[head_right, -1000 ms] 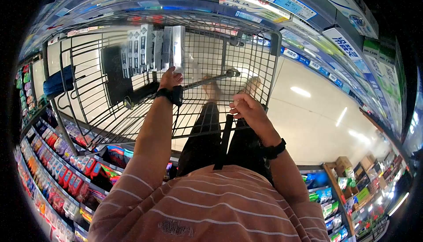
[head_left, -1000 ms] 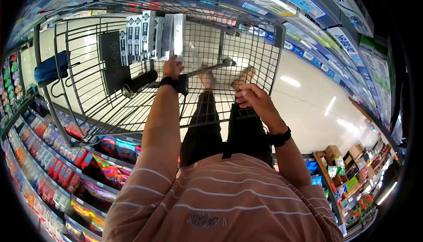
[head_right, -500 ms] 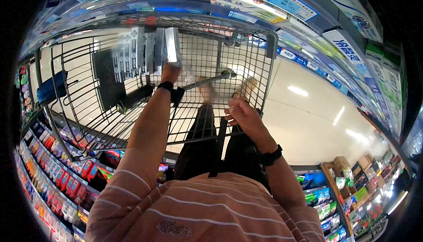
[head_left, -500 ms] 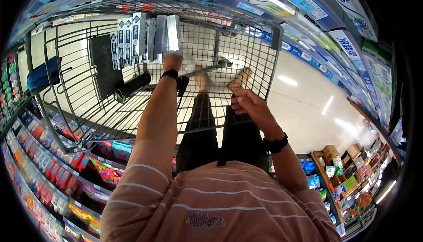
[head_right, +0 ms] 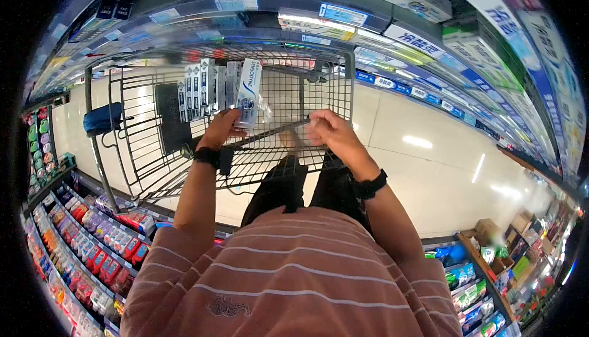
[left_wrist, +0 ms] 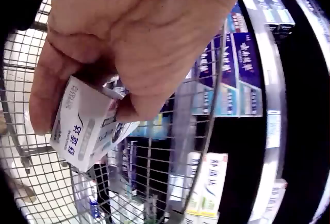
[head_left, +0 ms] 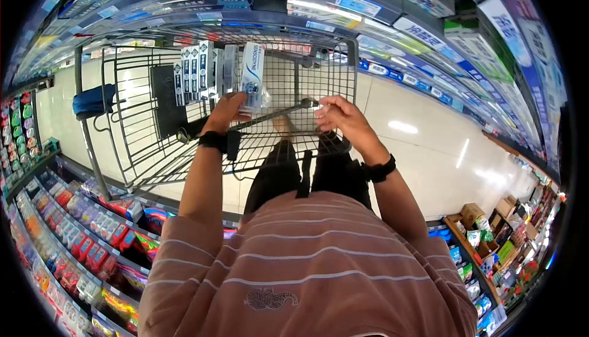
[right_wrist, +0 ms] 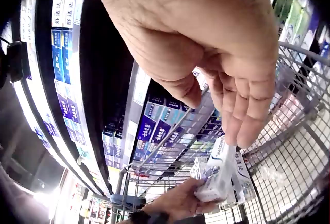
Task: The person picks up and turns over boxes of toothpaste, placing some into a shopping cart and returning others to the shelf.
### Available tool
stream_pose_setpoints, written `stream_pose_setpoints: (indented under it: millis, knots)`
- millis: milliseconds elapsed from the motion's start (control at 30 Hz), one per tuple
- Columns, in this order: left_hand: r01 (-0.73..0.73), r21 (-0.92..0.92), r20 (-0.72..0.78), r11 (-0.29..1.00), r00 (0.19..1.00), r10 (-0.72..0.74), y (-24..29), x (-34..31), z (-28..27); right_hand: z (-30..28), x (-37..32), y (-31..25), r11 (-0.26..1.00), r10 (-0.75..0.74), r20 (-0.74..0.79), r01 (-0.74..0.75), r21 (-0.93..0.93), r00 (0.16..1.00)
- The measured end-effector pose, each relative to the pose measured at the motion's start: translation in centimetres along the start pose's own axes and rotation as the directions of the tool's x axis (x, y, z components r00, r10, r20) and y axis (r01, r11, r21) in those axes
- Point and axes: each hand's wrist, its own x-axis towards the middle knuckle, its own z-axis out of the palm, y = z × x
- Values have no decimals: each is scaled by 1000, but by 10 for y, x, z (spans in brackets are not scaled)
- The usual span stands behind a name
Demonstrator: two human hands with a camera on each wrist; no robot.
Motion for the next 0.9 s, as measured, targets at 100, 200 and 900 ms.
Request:
stream_pose_setpoints:
  millis: [100,200,900]
  knots:
    - [-89,45,120,995,989,83,15,-48,-14,-2,-7,-21,997,-74,-14,74,-4,997]
    - [-121,69,68,990,991,116,34,-103,-16,-5,-11,-34,985,-163,23,162,61,986]
    - [-516,163,284,841,841,461,132,-187,27,9,-63,-130,834,-511,-55,510,211,858]
